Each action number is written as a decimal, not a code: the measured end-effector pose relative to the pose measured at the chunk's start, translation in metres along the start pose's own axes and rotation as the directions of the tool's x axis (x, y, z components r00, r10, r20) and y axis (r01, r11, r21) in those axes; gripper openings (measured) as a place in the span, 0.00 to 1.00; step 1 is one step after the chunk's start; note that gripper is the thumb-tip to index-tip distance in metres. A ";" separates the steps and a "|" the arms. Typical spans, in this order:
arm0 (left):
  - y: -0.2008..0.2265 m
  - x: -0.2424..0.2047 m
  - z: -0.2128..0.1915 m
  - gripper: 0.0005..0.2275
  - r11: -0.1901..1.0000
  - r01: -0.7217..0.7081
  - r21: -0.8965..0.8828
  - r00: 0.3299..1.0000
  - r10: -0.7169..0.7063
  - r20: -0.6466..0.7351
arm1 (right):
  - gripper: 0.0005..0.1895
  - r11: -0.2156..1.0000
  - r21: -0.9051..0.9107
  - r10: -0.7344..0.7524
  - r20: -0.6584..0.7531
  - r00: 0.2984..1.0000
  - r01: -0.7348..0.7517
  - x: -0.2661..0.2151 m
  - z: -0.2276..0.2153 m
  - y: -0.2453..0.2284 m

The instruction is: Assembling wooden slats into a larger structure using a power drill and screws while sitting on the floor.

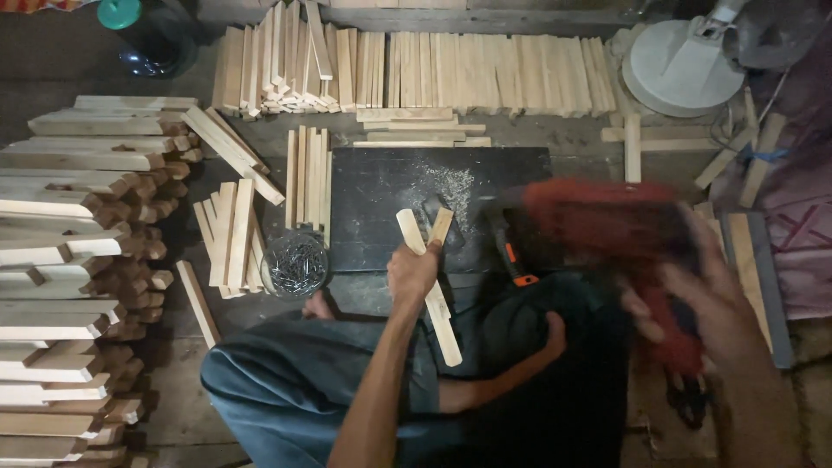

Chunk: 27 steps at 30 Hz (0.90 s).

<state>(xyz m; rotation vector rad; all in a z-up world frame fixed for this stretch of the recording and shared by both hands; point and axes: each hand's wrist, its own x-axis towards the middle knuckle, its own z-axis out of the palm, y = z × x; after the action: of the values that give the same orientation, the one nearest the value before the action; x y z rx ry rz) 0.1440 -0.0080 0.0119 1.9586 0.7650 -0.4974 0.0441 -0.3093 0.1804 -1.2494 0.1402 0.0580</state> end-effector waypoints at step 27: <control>0.009 -0.012 -0.016 0.28 1.000 0.008 -0.011 0.998 -0.008 0.058 | 0.46 0.699 -0.705 0.251 0.079 0.965 -0.124 0.042 0.135 -0.031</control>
<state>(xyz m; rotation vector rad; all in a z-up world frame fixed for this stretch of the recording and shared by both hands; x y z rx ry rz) 0.1416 -0.0010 0.0325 1.9234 0.7381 -0.5509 0.0996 -0.1928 0.2456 -1.9849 0.0988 0.4339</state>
